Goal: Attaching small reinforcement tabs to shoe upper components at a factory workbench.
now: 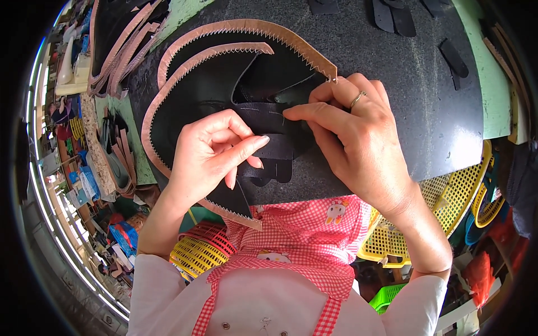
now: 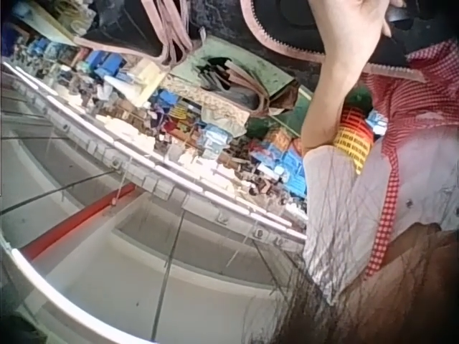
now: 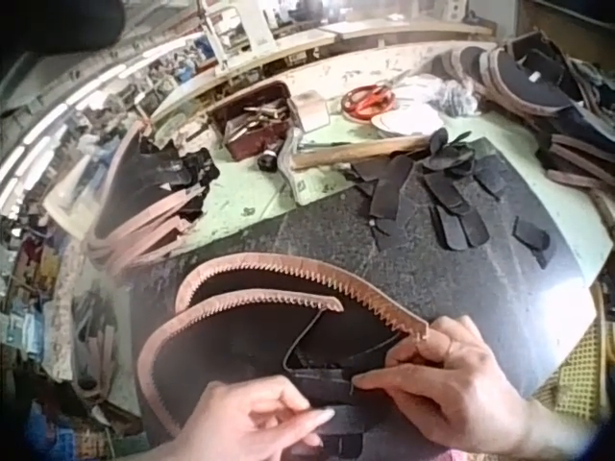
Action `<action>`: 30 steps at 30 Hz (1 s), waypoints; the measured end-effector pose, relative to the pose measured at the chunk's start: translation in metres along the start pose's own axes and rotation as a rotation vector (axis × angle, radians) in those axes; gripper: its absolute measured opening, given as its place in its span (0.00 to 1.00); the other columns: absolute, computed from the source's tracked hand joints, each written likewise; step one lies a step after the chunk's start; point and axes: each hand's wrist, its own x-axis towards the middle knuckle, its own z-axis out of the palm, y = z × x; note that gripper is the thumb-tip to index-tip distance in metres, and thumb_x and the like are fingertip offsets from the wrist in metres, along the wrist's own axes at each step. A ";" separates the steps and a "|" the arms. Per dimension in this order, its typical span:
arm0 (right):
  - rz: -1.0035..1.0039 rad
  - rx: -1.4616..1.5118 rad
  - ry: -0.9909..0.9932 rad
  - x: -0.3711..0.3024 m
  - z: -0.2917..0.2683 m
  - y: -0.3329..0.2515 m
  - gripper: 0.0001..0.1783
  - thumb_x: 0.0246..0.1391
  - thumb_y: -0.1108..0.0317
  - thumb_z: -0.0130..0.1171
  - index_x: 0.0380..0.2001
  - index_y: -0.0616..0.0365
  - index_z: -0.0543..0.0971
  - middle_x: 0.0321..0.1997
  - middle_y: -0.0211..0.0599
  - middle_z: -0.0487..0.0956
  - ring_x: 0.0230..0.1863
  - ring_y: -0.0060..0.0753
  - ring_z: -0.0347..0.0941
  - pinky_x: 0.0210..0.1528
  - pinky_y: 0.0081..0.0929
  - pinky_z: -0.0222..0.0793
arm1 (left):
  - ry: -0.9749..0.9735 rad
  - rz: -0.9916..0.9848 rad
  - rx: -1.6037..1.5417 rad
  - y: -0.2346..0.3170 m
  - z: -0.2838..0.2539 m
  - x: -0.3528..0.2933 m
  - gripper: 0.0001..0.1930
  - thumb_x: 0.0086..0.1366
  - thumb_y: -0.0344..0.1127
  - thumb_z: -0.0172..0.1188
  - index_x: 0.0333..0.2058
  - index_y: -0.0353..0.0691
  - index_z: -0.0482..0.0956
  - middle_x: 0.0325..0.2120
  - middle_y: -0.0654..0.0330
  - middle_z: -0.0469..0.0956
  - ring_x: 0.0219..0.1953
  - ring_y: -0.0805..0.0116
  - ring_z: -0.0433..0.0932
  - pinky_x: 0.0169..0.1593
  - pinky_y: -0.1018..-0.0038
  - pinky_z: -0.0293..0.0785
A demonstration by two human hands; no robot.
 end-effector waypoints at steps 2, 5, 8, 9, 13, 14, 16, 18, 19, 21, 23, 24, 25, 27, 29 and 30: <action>0.000 -0.007 0.003 -0.001 -0.001 0.000 0.15 0.49 0.80 0.66 0.40 0.51 0.88 0.38 0.32 0.78 0.43 0.37 0.73 0.50 0.34 0.67 | -0.002 0.015 0.013 -0.001 0.001 0.000 0.06 0.69 0.26 0.65 0.31 0.35 0.78 0.24 0.62 0.82 0.28 0.78 0.85 0.16 0.87 0.65; 0.002 -0.012 0.006 -0.002 -0.002 -0.001 0.16 0.49 0.80 0.66 0.40 0.50 0.88 0.38 0.32 0.78 0.42 0.37 0.73 0.50 0.34 0.67 | -0.001 0.023 0.027 0.000 0.002 0.000 0.06 0.69 0.26 0.65 0.32 0.35 0.78 0.24 0.62 0.82 0.28 0.79 0.85 0.16 0.87 0.65; 0.007 -0.012 0.000 -0.001 -0.001 -0.001 0.15 0.49 0.80 0.66 0.40 0.50 0.88 0.38 0.33 0.78 0.43 0.37 0.73 0.50 0.34 0.67 | -0.002 0.026 0.031 -0.002 0.002 0.000 0.06 0.69 0.26 0.65 0.32 0.34 0.78 0.24 0.62 0.82 0.28 0.79 0.85 0.16 0.87 0.65; 0.008 -0.012 -0.005 -0.001 0.000 -0.001 0.15 0.49 0.80 0.66 0.40 0.50 0.89 0.38 0.33 0.78 0.43 0.37 0.73 0.50 0.34 0.67 | 0.000 0.030 0.023 -0.004 0.001 0.000 0.06 0.69 0.26 0.65 0.32 0.35 0.79 0.23 0.62 0.82 0.27 0.79 0.85 0.16 0.87 0.65; 0.011 0.002 -0.019 -0.002 -0.003 -0.002 0.14 0.48 0.77 0.69 0.40 0.52 0.88 0.39 0.34 0.78 0.44 0.38 0.73 0.52 0.35 0.66 | 0.009 0.037 0.037 -0.003 0.004 0.000 0.06 0.69 0.26 0.65 0.32 0.35 0.79 0.22 0.62 0.82 0.26 0.80 0.84 0.16 0.87 0.65; 0.004 -0.008 -0.029 -0.002 -0.005 -0.004 0.15 0.46 0.74 0.71 0.41 0.52 0.88 0.39 0.34 0.78 0.44 0.39 0.72 0.52 0.36 0.66 | 0.013 0.035 0.036 -0.003 0.004 0.000 0.06 0.69 0.26 0.65 0.32 0.35 0.79 0.22 0.62 0.82 0.26 0.80 0.84 0.16 0.87 0.65; -0.006 -0.017 -0.044 -0.001 -0.004 -0.006 0.17 0.44 0.72 0.73 0.41 0.53 0.87 0.40 0.34 0.78 0.45 0.39 0.72 0.53 0.37 0.65 | 0.011 0.028 0.047 -0.001 0.003 0.000 0.06 0.69 0.26 0.65 0.31 0.34 0.79 0.21 0.62 0.82 0.24 0.82 0.83 0.16 0.86 0.65; -0.007 -0.076 -0.013 -0.002 -0.001 -0.007 0.20 0.41 0.66 0.76 0.42 0.47 0.86 0.41 0.29 0.78 0.45 0.38 0.72 0.52 0.37 0.65 | 0.010 0.030 0.050 0.001 0.004 0.002 0.07 0.68 0.26 0.66 0.31 0.34 0.78 0.21 0.62 0.82 0.23 0.82 0.82 0.16 0.86 0.65; -0.013 -0.072 -0.019 -0.001 -0.002 -0.010 0.20 0.41 0.66 0.76 0.42 0.47 0.86 0.41 0.29 0.78 0.45 0.38 0.72 0.52 0.37 0.65 | 0.008 0.032 0.056 0.002 0.004 0.001 0.07 0.68 0.27 0.66 0.31 0.34 0.78 0.20 0.62 0.82 0.22 0.83 0.81 0.16 0.86 0.65; 0.038 -0.108 -0.049 0.001 -0.003 -0.015 0.21 0.40 0.66 0.77 0.41 0.47 0.84 0.42 0.30 0.78 0.46 0.39 0.72 0.54 0.37 0.64 | 0.022 0.078 0.093 0.002 0.004 0.001 0.07 0.68 0.27 0.67 0.31 0.34 0.78 0.20 0.62 0.82 0.21 0.84 0.79 0.16 0.85 0.64; 0.033 -0.105 -0.064 0.001 -0.003 -0.016 0.20 0.41 0.66 0.77 0.41 0.48 0.84 0.42 0.30 0.78 0.46 0.39 0.72 0.55 0.37 0.63 | 0.064 0.176 0.233 0.000 0.007 0.001 0.10 0.65 0.31 0.71 0.29 0.38 0.76 0.16 0.66 0.79 0.17 0.83 0.75 0.17 0.82 0.63; 0.034 -0.102 -0.072 0.001 -0.002 -0.016 0.20 0.41 0.66 0.77 0.40 0.48 0.83 0.42 0.30 0.78 0.47 0.38 0.72 0.56 0.37 0.62 | 0.069 0.176 0.228 0.000 0.007 0.002 0.10 0.65 0.31 0.71 0.29 0.38 0.76 0.16 0.66 0.79 0.17 0.83 0.75 0.17 0.82 0.63; 0.030 -0.108 -0.073 0.001 -0.003 -0.017 0.20 0.41 0.66 0.77 0.40 0.48 0.83 0.42 0.30 0.78 0.47 0.38 0.72 0.56 0.37 0.62 | 0.173 0.335 0.462 0.001 0.007 0.003 0.12 0.62 0.32 0.73 0.28 0.40 0.75 0.14 0.66 0.75 0.15 0.81 0.74 0.17 0.80 0.64; 0.038 -0.080 -0.081 -0.001 -0.005 -0.018 0.16 0.43 0.70 0.74 0.38 0.49 0.83 0.41 0.30 0.78 0.47 0.38 0.72 0.57 0.37 0.62 | 0.309 0.473 0.714 0.005 0.006 0.004 0.18 0.55 0.35 0.77 0.26 0.43 0.71 0.12 0.66 0.67 0.13 0.76 0.70 0.19 0.76 0.65; 0.009 -0.058 -0.089 -0.003 -0.006 -0.012 0.15 0.45 0.73 0.72 0.38 0.50 0.83 0.41 0.30 0.79 0.47 0.38 0.72 0.57 0.37 0.62 | 0.330 0.552 0.683 -0.004 0.005 0.004 0.17 0.55 0.35 0.77 0.26 0.43 0.72 0.13 0.67 0.67 0.13 0.76 0.70 0.19 0.76 0.65; -0.014 -0.032 -0.096 -0.003 -0.006 -0.009 0.14 0.46 0.75 0.70 0.38 0.50 0.84 0.40 0.30 0.79 0.46 0.38 0.72 0.57 0.37 0.62 | 0.344 0.629 0.654 -0.011 0.004 0.005 0.16 0.55 0.34 0.77 0.27 0.43 0.73 0.13 0.67 0.68 0.14 0.77 0.69 0.20 0.76 0.65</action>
